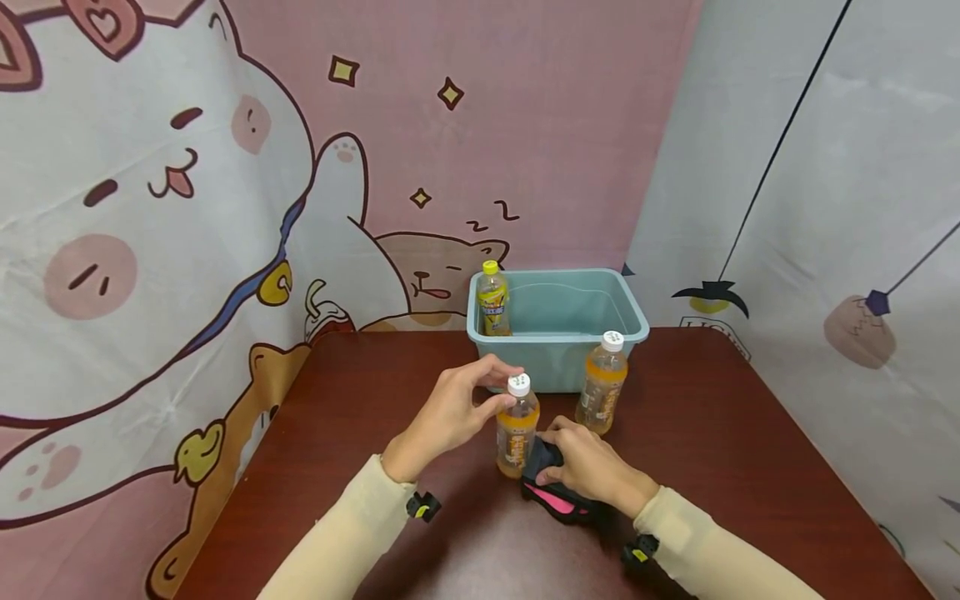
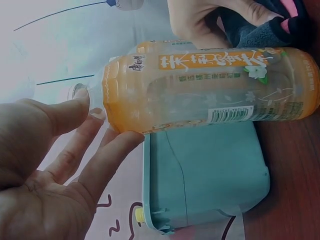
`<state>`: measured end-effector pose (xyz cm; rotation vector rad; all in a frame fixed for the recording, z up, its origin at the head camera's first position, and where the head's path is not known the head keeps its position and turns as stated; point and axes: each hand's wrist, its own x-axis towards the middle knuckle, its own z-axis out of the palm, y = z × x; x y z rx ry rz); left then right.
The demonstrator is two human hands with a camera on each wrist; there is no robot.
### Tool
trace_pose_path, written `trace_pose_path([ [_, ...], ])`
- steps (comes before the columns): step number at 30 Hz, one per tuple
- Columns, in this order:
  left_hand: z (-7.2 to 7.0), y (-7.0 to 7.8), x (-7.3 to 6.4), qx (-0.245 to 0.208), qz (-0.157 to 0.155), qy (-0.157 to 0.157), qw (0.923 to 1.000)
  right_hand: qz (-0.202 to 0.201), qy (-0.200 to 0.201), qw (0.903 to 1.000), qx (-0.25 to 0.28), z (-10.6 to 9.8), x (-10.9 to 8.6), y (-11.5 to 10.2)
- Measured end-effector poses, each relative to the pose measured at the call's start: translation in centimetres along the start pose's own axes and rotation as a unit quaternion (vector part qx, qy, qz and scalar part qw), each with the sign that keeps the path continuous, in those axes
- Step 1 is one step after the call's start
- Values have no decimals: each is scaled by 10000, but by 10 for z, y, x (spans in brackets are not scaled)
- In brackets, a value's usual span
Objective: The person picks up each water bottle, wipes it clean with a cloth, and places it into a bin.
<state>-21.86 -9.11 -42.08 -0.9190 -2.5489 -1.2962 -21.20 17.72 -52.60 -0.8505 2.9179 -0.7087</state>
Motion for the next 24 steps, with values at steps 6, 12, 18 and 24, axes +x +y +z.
trace_pose_path([
  [6,0,0,-1,18,44,25,10000,-28,142,9996,255,0,-1,-1],
  [12,-1,1,-1,50,109,49,9999,-217,623,9969,438,-5,-2,-3],
  [18,-2,0,-1,41,133,51,9999,-242,1084,9919,612,-13,-2,-6],
  [24,-1,-1,-1,36,137,38,9999,-293,1529,9841,851,-22,-3,-10],
])
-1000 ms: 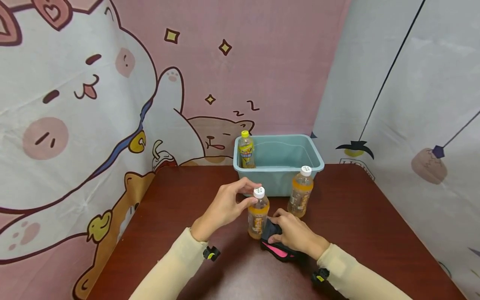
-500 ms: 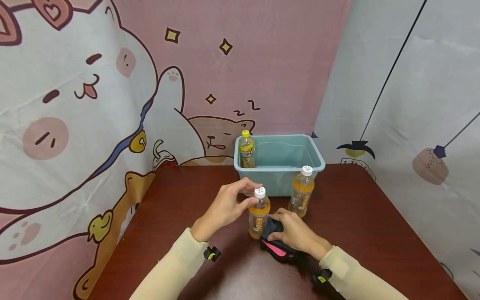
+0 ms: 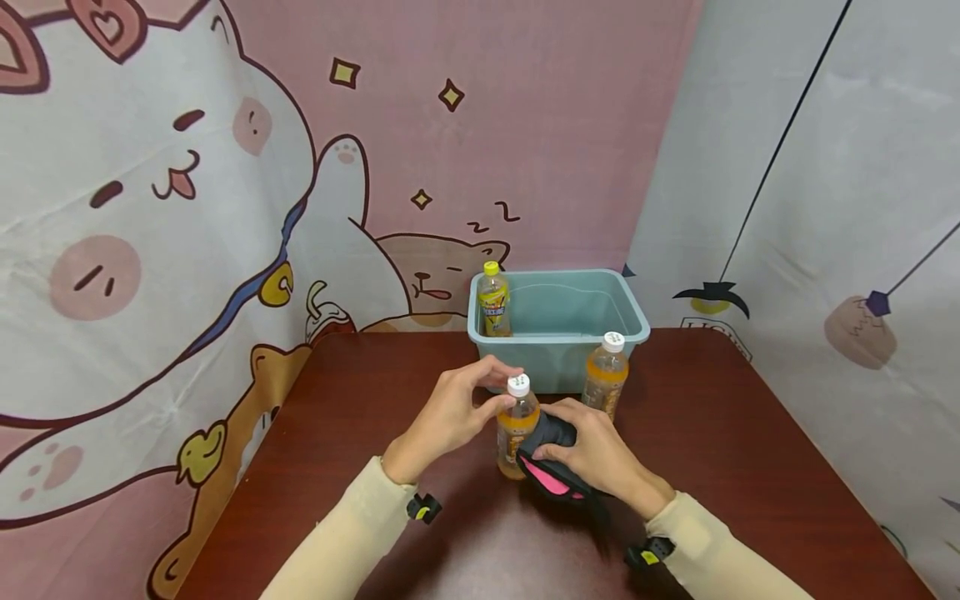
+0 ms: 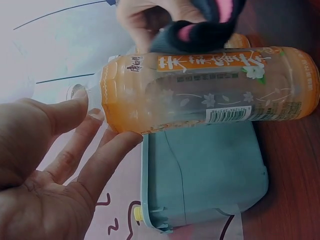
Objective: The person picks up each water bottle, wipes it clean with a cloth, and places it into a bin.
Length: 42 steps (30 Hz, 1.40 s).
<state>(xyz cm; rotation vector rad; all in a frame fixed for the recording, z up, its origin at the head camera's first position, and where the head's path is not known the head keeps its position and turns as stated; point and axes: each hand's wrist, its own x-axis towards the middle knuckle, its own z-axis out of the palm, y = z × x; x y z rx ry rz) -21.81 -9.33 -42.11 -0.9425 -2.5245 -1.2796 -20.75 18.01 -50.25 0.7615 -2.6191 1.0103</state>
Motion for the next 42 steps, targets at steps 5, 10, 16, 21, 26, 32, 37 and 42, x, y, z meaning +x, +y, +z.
trace_pose_path([
  [5,0,0,0,23,1,12,10000,-95,388,9992,-12,-8,2,-6],
  [10,0,1,0,19,15,2,10000,-131,645,9978,77,-16,4,-12],
  [16,0,2,-1,17,85,40,10000,-239,845,9959,222,-24,8,-20],
  [21,0,1,-1,75,145,78,9998,-445,952,9939,328,-28,12,-26],
  [26,0,0,-1,81,212,96,9997,-505,958,9935,345,-29,14,-29],
  [32,0,-2,-1,84,254,92,9996,-495,800,9951,298,-28,13,-29],
  [37,0,-3,0,109,276,109,9995,-485,643,9962,336,-28,13,-32],
  [42,1,-2,-1,83,315,128,9994,-354,570,9967,466,-25,12,-35],
])
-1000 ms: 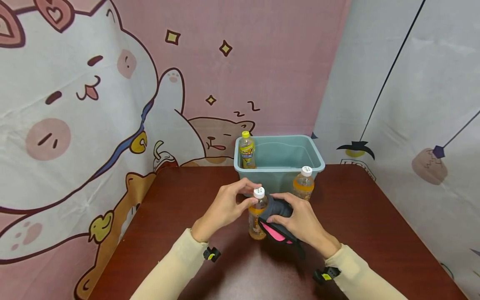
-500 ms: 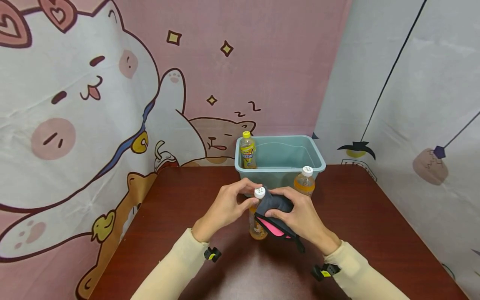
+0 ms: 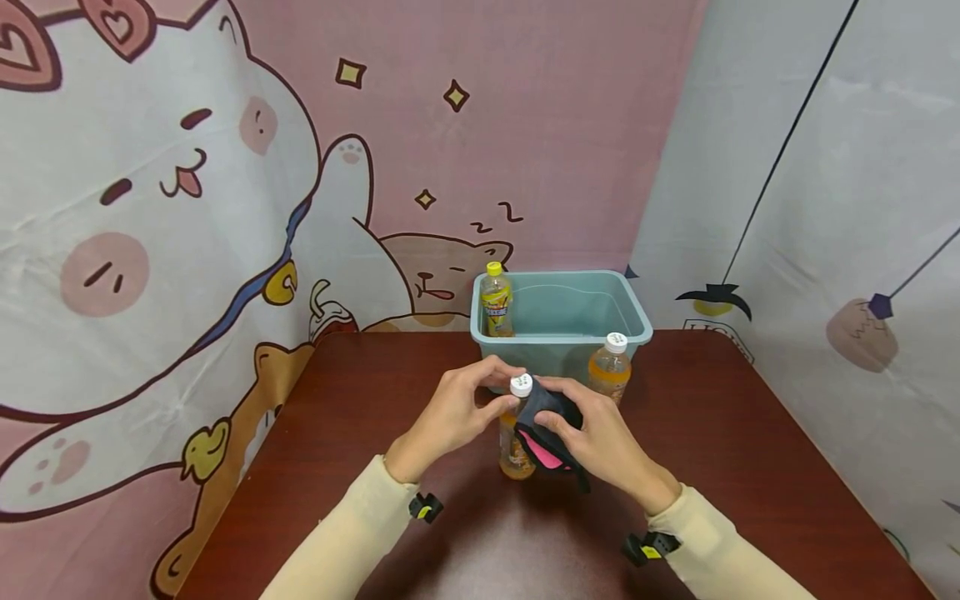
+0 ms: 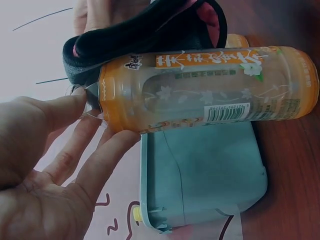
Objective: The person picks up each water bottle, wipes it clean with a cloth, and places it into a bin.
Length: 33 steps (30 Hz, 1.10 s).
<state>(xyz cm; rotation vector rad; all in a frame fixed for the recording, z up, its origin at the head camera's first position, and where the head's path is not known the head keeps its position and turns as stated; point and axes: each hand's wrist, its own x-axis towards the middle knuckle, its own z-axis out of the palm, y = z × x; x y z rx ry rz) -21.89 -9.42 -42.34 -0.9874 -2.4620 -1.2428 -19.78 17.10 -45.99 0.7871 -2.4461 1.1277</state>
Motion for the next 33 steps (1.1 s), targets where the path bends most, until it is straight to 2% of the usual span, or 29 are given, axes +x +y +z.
trace_pose_path([
  [11,-1,1,1,-13,48,4,10000,-3,438,9990,25,0,4,-1],
  [16,-1,1,1,-27,-17,-2,10000,-109,491,9987,-25,-1,5,0],
  [21,1,0,0,-128,-35,-15,9999,-42,600,9982,10,0,2,4],
  [27,1,-1,-1,-138,-47,3,9999,309,636,9973,173,4,-2,10],
  [33,0,-1,-1,-149,-28,7,9999,728,431,9958,350,13,-9,23],
])
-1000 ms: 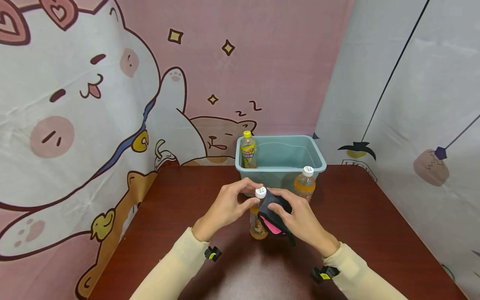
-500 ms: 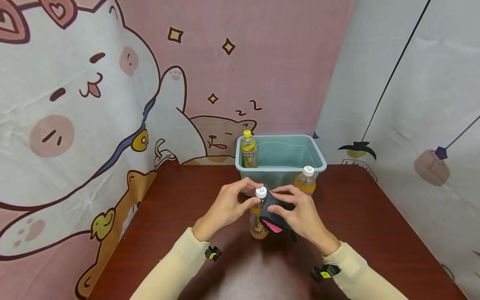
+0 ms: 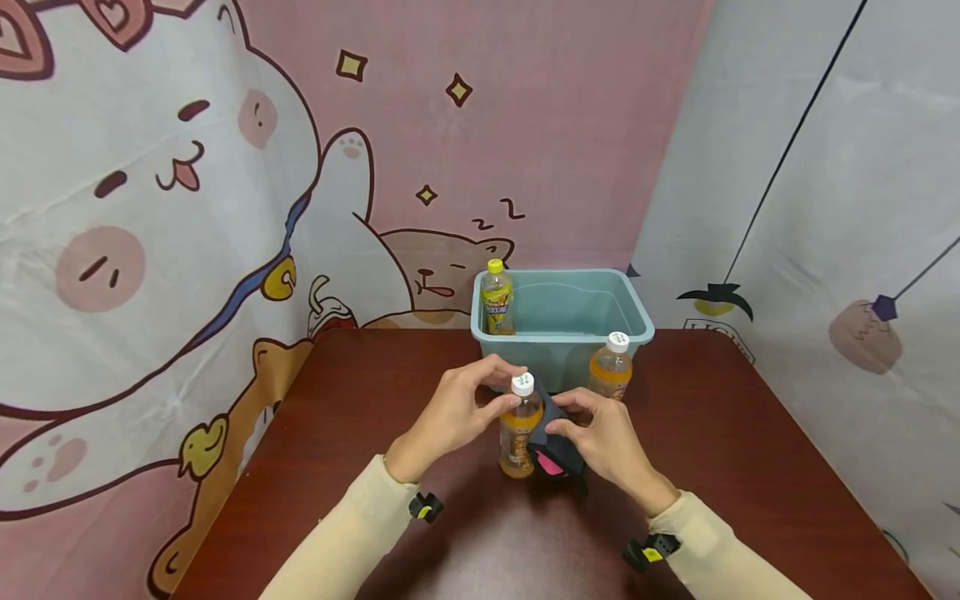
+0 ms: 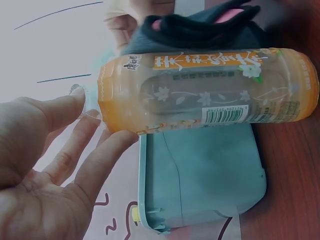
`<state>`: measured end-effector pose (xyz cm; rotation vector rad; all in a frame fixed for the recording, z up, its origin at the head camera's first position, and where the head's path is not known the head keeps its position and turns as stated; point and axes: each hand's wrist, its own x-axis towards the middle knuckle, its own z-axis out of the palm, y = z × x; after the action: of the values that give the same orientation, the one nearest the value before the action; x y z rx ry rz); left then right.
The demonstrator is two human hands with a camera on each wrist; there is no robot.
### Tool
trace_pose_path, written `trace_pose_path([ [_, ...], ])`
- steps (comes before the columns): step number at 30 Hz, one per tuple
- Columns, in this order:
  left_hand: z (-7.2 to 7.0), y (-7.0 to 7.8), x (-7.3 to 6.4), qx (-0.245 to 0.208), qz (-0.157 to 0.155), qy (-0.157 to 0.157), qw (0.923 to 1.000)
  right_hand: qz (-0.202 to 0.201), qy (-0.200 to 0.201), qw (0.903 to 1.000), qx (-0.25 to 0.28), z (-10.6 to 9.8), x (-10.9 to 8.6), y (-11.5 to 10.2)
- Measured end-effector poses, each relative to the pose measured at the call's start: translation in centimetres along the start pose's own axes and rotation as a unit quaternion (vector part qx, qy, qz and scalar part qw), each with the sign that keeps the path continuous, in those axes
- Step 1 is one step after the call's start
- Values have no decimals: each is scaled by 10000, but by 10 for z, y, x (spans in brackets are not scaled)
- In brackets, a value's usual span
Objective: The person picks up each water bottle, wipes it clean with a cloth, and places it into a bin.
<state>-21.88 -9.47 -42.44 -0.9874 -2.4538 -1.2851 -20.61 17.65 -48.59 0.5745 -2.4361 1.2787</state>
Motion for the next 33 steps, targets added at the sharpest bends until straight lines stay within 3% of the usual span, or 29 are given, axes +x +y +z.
trace_pose_path([
  [11,0,1,1,-46,31,20,10000,-83,-568,9954,-773,15,-7,24],
  [20,2,-1,1,20,-83,-1,10000,-178,-1534,9772,-1460,25,-10,33],
  [33,1,0,-1,42,-44,33,10000,-129,-1414,9808,-1336,26,-14,33],
])
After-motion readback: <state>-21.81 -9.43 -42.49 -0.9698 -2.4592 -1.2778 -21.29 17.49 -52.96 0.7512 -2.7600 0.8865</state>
